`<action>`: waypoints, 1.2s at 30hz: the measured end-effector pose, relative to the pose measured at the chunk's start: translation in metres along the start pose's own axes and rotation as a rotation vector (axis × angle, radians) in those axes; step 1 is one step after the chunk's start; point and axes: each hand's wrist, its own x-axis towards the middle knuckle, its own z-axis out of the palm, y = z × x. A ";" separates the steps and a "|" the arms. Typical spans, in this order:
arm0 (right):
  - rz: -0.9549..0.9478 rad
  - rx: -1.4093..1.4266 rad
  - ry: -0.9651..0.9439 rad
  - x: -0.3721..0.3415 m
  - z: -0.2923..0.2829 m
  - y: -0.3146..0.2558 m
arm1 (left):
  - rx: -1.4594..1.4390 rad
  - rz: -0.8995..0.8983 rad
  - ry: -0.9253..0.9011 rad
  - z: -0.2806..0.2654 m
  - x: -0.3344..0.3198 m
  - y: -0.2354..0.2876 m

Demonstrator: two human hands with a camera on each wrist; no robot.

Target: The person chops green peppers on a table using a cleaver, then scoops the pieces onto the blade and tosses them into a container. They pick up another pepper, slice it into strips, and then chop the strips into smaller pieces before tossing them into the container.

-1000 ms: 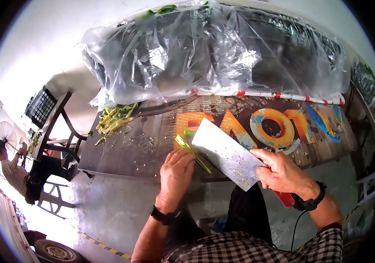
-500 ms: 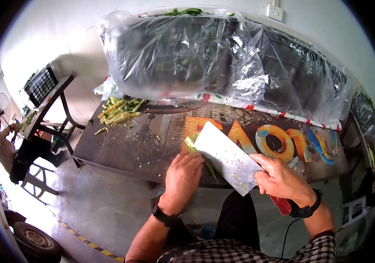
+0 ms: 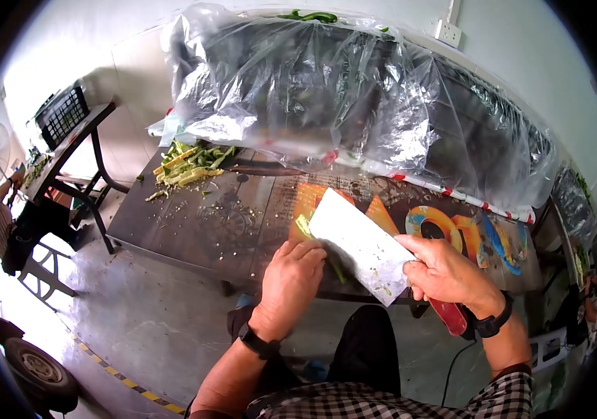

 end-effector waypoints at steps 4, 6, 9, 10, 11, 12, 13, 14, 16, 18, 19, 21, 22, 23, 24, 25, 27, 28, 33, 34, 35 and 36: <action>0.030 -0.008 -0.025 0.000 -0.001 -0.003 | 0.002 -0.011 -0.010 -0.001 0.000 0.002; 0.027 0.001 -0.016 0.000 -0.001 0.001 | 0.008 -0.009 -0.012 -0.001 0.001 0.001; 0.025 0.054 -0.017 0.001 -0.001 0.011 | 0.020 0.002 -0.004 -0.002 0.002 0.003; 0.031 0.081 -0.035 0.003 -0.001 0.010 | 0.022 -0.009 -0.018 -0.001 0.002 0.003; 0.035 0.109 -0.054 0.005 0.000 0.011 | 0.026 -0.021 -0.032 -0.001 0.000 0.002; 0.024 0.113 -0.050 0.006 0.000 0.012 | 0.033 -0.032 -0.046 -0.001 0.000 0.001; 0.014 0.117 -0.048 0.008 0.001 0.014 | 0.033 -0.028 -0.039 -0.002 0.001 0.001; 0.005 0.122 -0.046 0.010 0.002 0.016 | 0.032 -0.025 -0.033 -0.002 0.001 0.002; 0.012 0.101 -0.049 0.011 0.001 0.015 | 0.031 -0.021 -0.027 -0.002 0.001 0.003; 0.035 0.112 -0.079 0.014 -0.002 0.013 | 0.031 -0.014 -0.029 -0.002 0.002 0.003; 0.050 0.133 -0.110 0.018 -0.005 0.012 | 0.031 -0.013 -0.031 -0.001 0.002 0.002; 0.061 0.177 -0.142 0.022 -0.006 0.015 | 0.031 -0.016 -0.033 0.000 0.001 0.001; 0.054 0.200 -0.143 0.025 -0.006 0.020 | 0.033 -0.017 -0.027 -0.001 0.001 0.001; 0.048 0.226 -0.145 0.027 -0.005 0.023 | 0.035 -0.018 -0.023 -0.002 0.001 0.003; 0.055 0.265 -0.151 0.028 -0.006 0.024 | 0.037 -0.019 -0.020 -0.002 0.001 0.004; 0.063 0.305 -0.155 0.028 -0.006 0.024 | 0.037 -0.017 -0.018 -0.002 0.001 0.003; 0.054 0.369 -0.154 0.030 -0.006 0.030 | 0.034 -0.008 -0.016 0.000 0.001 0.001; 0.040 0.391 -0.151 0.034 -0.004 0.038 | 0.031 -0.004 -0.015 0.000 0.002 0.001; 0.032 0.428 -0.176 0.040 -0.003 0.042 | 0.021 0.005 0.002 0.000 0.001 0.002; 0.025 0.434 -0.180 0.042 -0.003 0.042 | 0.021 0.009 -0.002 0.000 0.001 0.002; 0.018 0.440 -0.183 0.042 -0.002 0.042 | 0.021 0.015 -0.005 0.000 0.000 0.001; 0.023 0.447 -0.183 0.042 -0.002 0.041 | 0.020 0.021 -0.009 0.000 0.000 0.001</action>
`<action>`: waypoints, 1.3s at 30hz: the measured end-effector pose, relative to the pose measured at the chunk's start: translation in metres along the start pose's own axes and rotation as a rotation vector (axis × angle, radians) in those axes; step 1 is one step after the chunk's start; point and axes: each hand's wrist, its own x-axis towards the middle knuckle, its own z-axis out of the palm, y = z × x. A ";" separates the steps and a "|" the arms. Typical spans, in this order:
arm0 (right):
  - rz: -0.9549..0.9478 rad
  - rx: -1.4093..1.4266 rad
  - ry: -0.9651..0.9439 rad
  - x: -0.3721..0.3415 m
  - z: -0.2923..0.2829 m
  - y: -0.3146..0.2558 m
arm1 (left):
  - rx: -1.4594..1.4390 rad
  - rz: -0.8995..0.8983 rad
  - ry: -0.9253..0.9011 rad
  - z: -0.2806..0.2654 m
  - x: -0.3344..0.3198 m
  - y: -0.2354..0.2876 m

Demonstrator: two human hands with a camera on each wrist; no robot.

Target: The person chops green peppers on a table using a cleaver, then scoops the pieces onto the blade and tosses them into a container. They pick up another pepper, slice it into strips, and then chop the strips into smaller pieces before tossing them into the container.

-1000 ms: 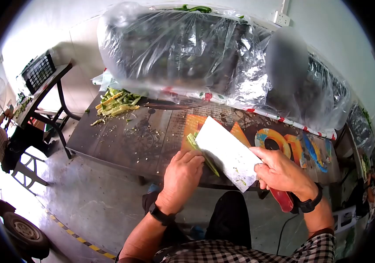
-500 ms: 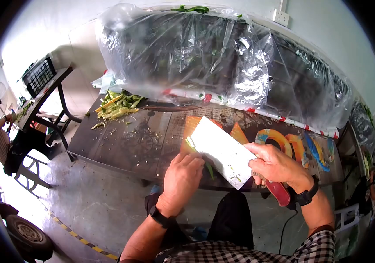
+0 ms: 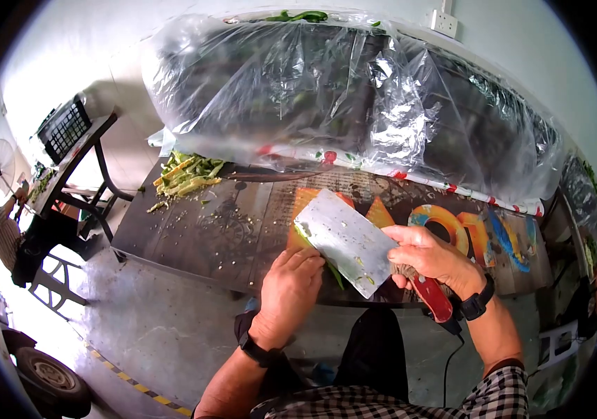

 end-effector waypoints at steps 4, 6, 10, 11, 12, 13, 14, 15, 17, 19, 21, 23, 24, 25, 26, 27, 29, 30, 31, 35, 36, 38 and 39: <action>-0.007 -0.031 -0.024 0.001 0.001 0.000 | -0.030 -0.013 0.022 -0.002 0.001 0.002; -0.011 -0.096 -0.024 0.001 0.005 -0.003 | -0.066 -0.028 0.023 -0.005 0.000 -0.001; -0.032 -0.216 -0.002 -0.002 0.015 -0.008 | -0.092 -0.178 -0.006 -0.023 0.007 -0.013; -0.046 -0.228 -0.005 -0.002 0.015 -0.006 | -0.041 -0.157 -0.019 -0.028 0.012 -0.016; -0.062 -0.245 -0.008 -0.002 0.015 -0.006 | 0.010 -0.135 -0.028 -0.034 0.019 -0.016; -0.067 -0.247 -0.002 -0.002 0.016 -0.005 | 0.019 -0.110 -0.052 -0.036 0.023 -0.019; -0.071 -0.249 0.003 -0.002 0.017 -0.004 | 0.027 -0.086 -0.077 -0.037 0.027 -0.021; -0.073 -0.252 0.007 -0.002 0.019 -0.003 | 0.034 -0.065 -0.101 -0.037 0.028 -0.022; -0.069 -0.274 0.018 -0.002 0.020 -0.001 | 0.076 -0.079 -0.175 -0.034 0.027 -0.021; -0.064 -0.268 0.041 -0.004 0.022 0.002 | 0.110 -0.082 -0.217 -0.031 0.025 -0.021; -0.068 -0.244 0.068 -0.004 0.024 0.003 | 0.143 -0.078 -0.214 -0.033 0.024 -0.024; -0.094 -0.250 0.068 -0.003 0.024 0.004 | 0.187 -0.028 -0.237 -0.032 0.022 -0.031; -0.109 -0.254 0.069 -0.003 0.024 0.004 | 0.211 -0.001 -0.248 -0.033 0.022 -0.034; -0.110 -0.249 0.065 -0.002 0.024 0.004 | 0.227 -0.009 -0.247 -0.035 0.022 -0.034; -0.111 -0.244 0.063 -0.003 0.025 0.002 | 0.242 -0.016 -0.246 -0.038 0.022 -0.035; -0.110 -0.239 0.060 -0.003 0.025 0.002 | 0.256 -0.023 -0.246 -0.040 0.023 -0.035; -0.112 -0.240 0.074 -0.003 0.026 0.004 | 0.337 -0.115 -0.240 -0.053 0.021 -0.065; -0.114 -0.241 0.082 -0.003 0.027 0.005 | 0.377 -0.160 -0.237 -0.061 0.021 -0.079; -0.129 -0.233 0.095 -0.003 0.028 0.006 | 0.574 -0.077 -0.126 -0.072 0.025 -0.080; -0.186 -0.133 0.130 -0.001 0.033 0.003 | 0.450 -0.090 -0.148 -0.092 0.027 -0.061; -0.197 -0.090 0.133 -0.001 0.033 0.002 | 0.344 -0.118 -0.201 -0.090 0.026 -0.050; -0.227 -0.016 0.195 -0.001 0.035 0.004 | 0.151 -0.056 -0.266 -0.078 0.018 -0.022; -0.229 0.005 0.230 -0.004 0.035 0.003 | 0.101 -0.051 -0.288 -0.069 0.014 -0.015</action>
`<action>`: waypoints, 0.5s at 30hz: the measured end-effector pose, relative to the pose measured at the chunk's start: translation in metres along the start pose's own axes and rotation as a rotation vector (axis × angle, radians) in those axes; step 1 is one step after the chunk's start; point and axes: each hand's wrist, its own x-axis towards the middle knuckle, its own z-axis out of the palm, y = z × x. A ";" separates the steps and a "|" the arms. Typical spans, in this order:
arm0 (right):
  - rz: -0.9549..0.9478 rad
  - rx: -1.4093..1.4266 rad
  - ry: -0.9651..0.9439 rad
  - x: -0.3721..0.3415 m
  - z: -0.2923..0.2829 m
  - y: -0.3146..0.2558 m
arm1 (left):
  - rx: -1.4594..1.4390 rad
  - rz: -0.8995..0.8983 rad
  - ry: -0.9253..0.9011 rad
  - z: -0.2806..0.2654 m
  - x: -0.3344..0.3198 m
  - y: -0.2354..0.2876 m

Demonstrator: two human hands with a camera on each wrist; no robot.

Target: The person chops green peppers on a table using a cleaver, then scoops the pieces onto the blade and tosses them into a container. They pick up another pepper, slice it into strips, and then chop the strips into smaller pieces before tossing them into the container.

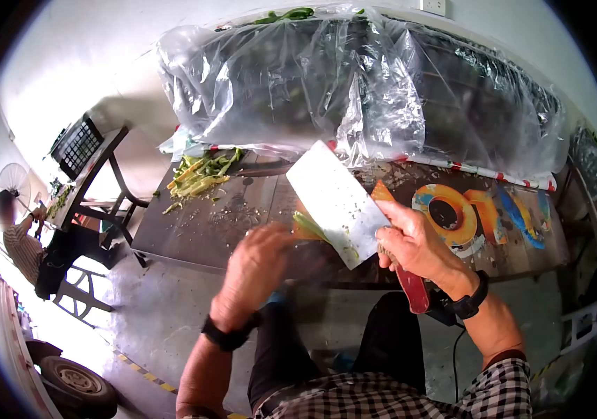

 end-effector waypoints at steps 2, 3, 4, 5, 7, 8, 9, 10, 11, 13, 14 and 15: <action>0.007 0.008 0.032 -0.006 -0.008 -0.001 | -0.039 0.045 -0.008 0.015 0.003 0.009; 0.002 0.007 0.055 -0.011 -0.013 -0.001 | -0.028 0.072 0.004 0.022 0.005 0.013; -0.004 0.006 0.078 -0.017 -0.016 -0.001 | -0.014 0.099 0.015 0.026 0.006 0.015; -0.013 0.007 0.102 -0.024 -0.020 -0.001 | 0.004 0.110 0.006 0.028 0.008 0.016; 0.028 0.039 0.153 -0.038 -0.027 0.004 | 0.042 0.135 -0.017 0.032 0.013 0.016; 0.029 0.052 0.179 -0.044 -0.031 0.009 | 0.050 0.143 -0.038 0.033 0.014 0.016; 0.028 0.066 0.205 -0.050 -0.034 0.013 | 0.058 0.150 -0.059 0.034 0.015 0.016; 0.019 0.048 0.235 -0.056 -0.036 0.017 | 0.068 0.157 -0.080 0.034 0.016 0.016; 0.014 0.063 0.251 -0.061 -0.040 0.022 | 0.058 0.147 -0.093 0.032 0.016 0.016; 0.003 0.097 0.276 -0.067 -0.046 0.036 | 0.041 0.121 -0.118 0.029 0.014 0.013; -0.011 0.112 0.300 -0.069 -0.048 0.045 | 0.042 0.115 -0.126 0.026 0.013 0.010; -0.025 0.126 0.324 -0.071 -0.050 0.054 | 0.044 0.109 -0.134 0.024 0.012 0.008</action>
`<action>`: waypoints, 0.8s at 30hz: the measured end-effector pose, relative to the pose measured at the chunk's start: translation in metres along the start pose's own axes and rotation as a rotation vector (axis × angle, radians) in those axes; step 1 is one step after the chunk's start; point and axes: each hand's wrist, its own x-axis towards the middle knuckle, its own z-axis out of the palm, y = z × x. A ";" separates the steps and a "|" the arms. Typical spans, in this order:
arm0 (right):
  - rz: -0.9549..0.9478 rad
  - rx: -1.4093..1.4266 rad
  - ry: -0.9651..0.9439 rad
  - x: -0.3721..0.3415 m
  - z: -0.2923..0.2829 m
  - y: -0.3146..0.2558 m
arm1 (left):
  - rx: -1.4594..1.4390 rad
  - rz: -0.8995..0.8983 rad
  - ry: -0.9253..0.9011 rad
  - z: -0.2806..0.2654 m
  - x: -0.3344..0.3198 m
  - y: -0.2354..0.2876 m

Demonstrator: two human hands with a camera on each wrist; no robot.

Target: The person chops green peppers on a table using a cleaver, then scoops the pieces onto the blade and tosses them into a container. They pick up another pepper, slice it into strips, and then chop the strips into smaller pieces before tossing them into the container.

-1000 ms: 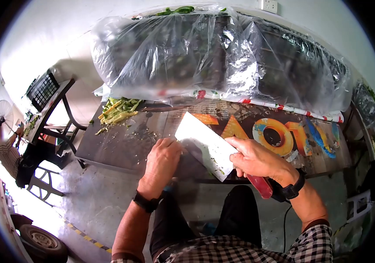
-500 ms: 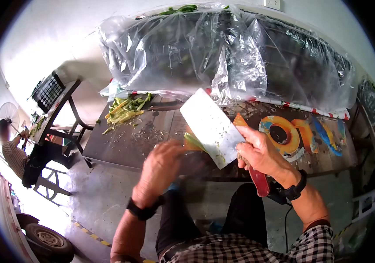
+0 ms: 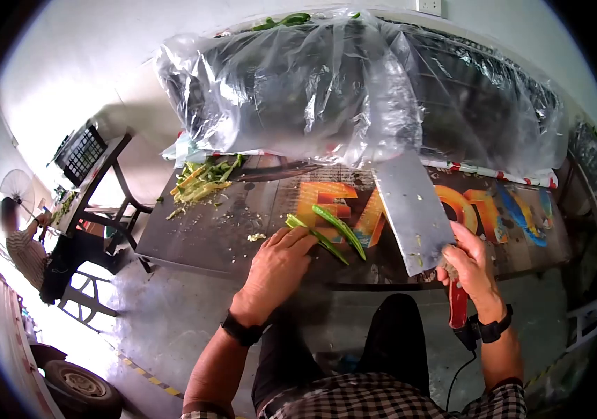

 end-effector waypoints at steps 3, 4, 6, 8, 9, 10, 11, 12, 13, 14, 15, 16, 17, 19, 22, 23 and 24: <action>0.008 0.023 0.046 -0.002 -0.003 0.015 | 0.029 -0.022 0.047 -0.005 -0.005 0.001; 0.011 0.028 0.057 -0.002 -0.004 0.019 | 0.040 -0.026 0.075 -0.005 -0.004 0.004; -0.014 0.047 0.059 -0.001 -0.004 0.023 | 0.086 0.033 0.041 -0.007 -0.005 0.007; 0.010 0.040 0.053 -0.002 -0.005 0.022 | 0.087 0.089 0.017 -0.007 0.000 0.008; 0.014 0.040 0.037 -0.001 -0.004 0.019 | 0.070 0.109 0.009 -0.006 0.006 0.009; 0.005 0.070 0.035 0.000 -0.002 0.017 | 0.062 0.125 0.004 -0.006 0.010 0.009; -0.011 0.054 0.030 0.000 -0.001 0.017 | 0.086 0.156 0.019 -0.002 0.012 0.005; -0.017 0.059 0.025 -0.001 -0.003 0.017 | 0.090 0.157 -0.008 -0.003 0.014 -0.002; -0.023 0.063 0.021 -0.002 -0.004 0.019 | 0.083 0.162 -0.038 -0.002 0.018 -0.007; -0.038 0.064 0.014 -0.001 -0.005 0.021 | 0.065 0.172 -0.070 0.000 0.021 -0.010; -0.048 0.065 0.011 -0.001 -0.006 0.024 | -0.013 0.014 -0.218 -0.017 0.025 0.003; -0.056 0.070 0.009 -0.001 -0.007 0.027 | 0.030 -0.001 -0.239 -0.019 0.026 0.002; -0.071 0.063 0.007 -0.001 -0.007 0.029 | 0.077 -0.016 -0.260 -0.020 0.027 0.000; -0.058 0.062 0.006 -0.002 -0.007 0.027 | 0.100 -0.021 -0.222 -0.021 0.023 -0.008; -0.059 0.050 0.007 -0.003 -0.007 0.030 | 0.104 0.056 -0.067 -0.020 0.004 -0.040; -0.062 0.042 0.008 -0.003 -0.009 0.031 | 0.156 0.104 -0.032 -0.022 -0.005 -0.063; -0.072 0.046 0.008 -0.002 -0.010 0.033 | 0.333 0.091 -0.086 -0.031 -0.011 -0.080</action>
